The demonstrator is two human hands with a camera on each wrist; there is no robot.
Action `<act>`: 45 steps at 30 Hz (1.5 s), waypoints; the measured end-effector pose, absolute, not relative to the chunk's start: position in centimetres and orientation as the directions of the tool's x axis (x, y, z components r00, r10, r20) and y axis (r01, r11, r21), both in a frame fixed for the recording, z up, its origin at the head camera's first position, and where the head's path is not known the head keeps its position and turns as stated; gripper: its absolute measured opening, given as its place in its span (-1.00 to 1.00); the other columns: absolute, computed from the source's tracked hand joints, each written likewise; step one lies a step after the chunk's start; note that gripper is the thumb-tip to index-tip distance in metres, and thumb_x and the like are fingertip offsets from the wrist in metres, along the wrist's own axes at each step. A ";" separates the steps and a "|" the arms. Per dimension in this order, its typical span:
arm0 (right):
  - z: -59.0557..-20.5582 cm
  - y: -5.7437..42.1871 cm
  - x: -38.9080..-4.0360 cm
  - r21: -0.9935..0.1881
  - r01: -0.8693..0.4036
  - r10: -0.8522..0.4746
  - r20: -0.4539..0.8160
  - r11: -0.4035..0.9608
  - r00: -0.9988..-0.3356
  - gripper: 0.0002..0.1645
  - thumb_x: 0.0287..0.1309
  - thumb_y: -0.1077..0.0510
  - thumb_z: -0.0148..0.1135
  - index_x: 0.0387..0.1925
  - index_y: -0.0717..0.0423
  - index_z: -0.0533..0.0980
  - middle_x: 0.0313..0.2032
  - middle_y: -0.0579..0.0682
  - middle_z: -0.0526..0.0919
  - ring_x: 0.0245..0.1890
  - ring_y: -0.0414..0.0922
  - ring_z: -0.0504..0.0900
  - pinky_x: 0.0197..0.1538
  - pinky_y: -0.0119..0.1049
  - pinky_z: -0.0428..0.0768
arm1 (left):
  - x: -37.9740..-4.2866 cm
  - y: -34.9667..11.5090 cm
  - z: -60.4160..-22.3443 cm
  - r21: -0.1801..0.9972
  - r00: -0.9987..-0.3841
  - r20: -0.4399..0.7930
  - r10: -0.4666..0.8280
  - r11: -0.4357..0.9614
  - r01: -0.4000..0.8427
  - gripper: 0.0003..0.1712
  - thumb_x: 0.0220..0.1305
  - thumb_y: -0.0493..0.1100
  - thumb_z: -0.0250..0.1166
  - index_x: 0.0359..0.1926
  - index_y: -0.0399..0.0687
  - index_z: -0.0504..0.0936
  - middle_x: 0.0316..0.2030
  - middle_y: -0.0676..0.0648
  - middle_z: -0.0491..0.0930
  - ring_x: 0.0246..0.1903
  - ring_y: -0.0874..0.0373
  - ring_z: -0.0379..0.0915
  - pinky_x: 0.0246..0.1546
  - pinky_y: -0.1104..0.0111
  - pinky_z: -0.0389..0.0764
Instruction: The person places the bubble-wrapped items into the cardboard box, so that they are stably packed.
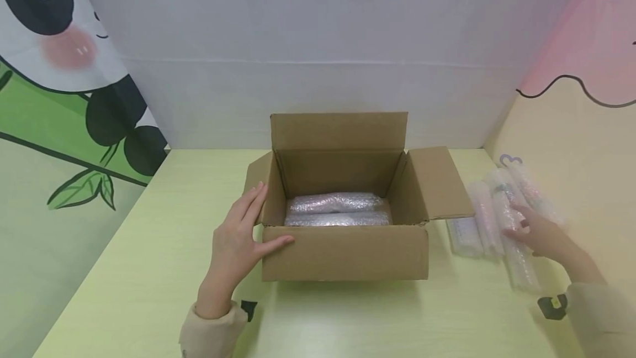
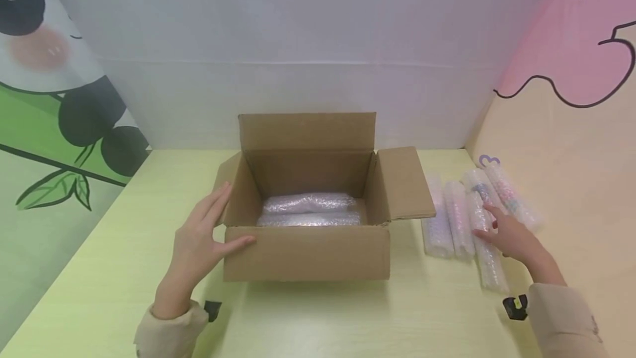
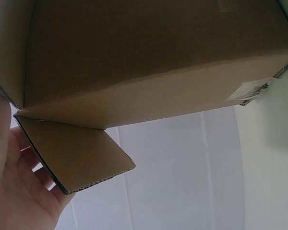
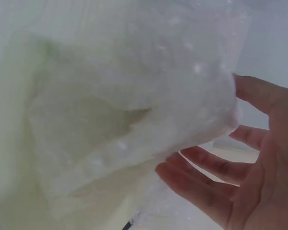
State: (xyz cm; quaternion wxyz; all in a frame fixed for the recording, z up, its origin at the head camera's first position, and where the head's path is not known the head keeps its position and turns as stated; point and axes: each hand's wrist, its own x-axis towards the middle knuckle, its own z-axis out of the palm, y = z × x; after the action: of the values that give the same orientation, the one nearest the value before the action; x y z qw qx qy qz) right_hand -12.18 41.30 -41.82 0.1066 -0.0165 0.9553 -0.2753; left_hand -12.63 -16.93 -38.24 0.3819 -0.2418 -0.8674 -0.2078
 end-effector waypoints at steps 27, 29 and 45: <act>-40.1 42.8 -12.1 -0.418 -0.005 -0.019 -0.030 0.909 -0.999 -0.20 0.35 0.04 0.10 0.38 0.43 0.04 -0.01 0.64 0.45 -0.08 0.50 0.53 -0.23 0.10 0.63 | -12.7 -17.0 -38.3 0.191 -0.598 0.761 0.250 0.795 0.575 0.16 0.04 0.64 -0.05 0.31 -0.22 0.41 0.20 -0.24 0.51 0.15 -0.18 0.48 -0.37 0.09 0.69; -38.9 42.7 -12.1 -0.396 -0.027 -0.028 0.004 0.918 -1.000 -0.23 0.35 0.06 0.10 0.36 0.44 0.06 0.00 0.67 0.42 -0.07 0.53 0.52 -0.21 0.21 0.60 | -12.7 -17.0 -38.3 0.192 -0.597 0.762 0.250 0.793 0.578 0.16 0.04 0.64 -0.04 0.31 -0.23 0.41 0.20 -0.24 0.51 0.15 -0.18 0.48 -0.35 0.08 0.69; -26.5 35.5 -13.7 -0.225 -0.256 -0.186 0.290 0.940 -0.939 -0.22 0.22 0.22 0.23 0.42 0.19 0.15 -0.02 0.49 0.55 -0.11 0.42 0.59 -0.33 0.07 0.62 | -12.8 -16.9 -38.4 0.194 -0.600 0.759 0.252 0.792 0.578 0.16 0.05 0.64 -0.04 0.32 -0.21 0.40 0.21 -0.23 0.51 0.15 -0.17 0.48 -0.35 0.07 0.69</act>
State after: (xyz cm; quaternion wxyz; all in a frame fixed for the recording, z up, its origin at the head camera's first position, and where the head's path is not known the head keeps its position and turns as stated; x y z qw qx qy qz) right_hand -13.73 35.52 -26.49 -0.1335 -0.1132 0.9758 -0.1307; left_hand -12.80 -16.88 -38.36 0.3776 -0.2392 -0.8681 -0.2159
